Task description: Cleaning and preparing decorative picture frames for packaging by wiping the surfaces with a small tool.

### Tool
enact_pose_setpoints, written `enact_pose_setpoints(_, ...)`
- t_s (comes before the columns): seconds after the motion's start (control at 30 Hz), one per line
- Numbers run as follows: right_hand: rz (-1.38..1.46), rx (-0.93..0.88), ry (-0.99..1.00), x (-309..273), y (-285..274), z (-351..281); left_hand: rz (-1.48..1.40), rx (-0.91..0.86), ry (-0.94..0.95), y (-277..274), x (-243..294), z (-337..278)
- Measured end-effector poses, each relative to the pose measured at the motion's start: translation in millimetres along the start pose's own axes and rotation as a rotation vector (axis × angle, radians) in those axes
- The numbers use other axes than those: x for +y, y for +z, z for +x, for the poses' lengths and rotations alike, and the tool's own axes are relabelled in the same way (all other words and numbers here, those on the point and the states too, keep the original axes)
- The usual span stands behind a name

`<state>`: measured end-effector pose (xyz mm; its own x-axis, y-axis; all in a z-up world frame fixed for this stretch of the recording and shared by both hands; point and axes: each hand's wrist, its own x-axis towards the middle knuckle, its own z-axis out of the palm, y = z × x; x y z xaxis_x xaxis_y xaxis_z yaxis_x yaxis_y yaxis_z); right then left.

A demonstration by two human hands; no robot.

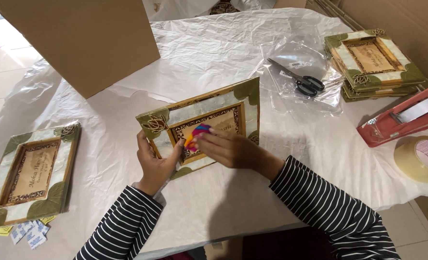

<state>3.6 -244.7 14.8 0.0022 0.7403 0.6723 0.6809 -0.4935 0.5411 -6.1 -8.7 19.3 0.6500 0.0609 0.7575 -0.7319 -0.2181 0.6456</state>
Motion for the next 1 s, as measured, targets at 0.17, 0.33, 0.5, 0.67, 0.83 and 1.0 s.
enact_pose_setpoints(0.17, 0.044, 0.028, 0.014, -9, -13, 29, 0.000, 0.015, -0.005, 3, -5, -6)
enact_pose_setpoints(0.33, -0.072, 0.024, 0.007, -5, -12, 33, 0.008, 0.006, 0.005, 0, -20, -10)
enact_pose_setpoints(0.5, -0.282, 0.001, 0.002, -7, -11, 31, -0.023, -0.010, -0.020, 0, -24, -15)
enact_pose_setpoints(0.67, -0.282, -0.007, 0.026, -7, -9, 25, -0.011, -0.019, -0.017, 2, -14, -13)
enact_pose_setpoints(0.83, -0.348, 0.039, 0.054, 6, 2, 1, 0.045, -0.014, -0.001, -2, -16, -12)
enact_pose_setpoints(1.0, -0.336, 0.020, 0.028, 22, 9, -29, 0.054, -0.014, -0.008, -2, -14, -9)
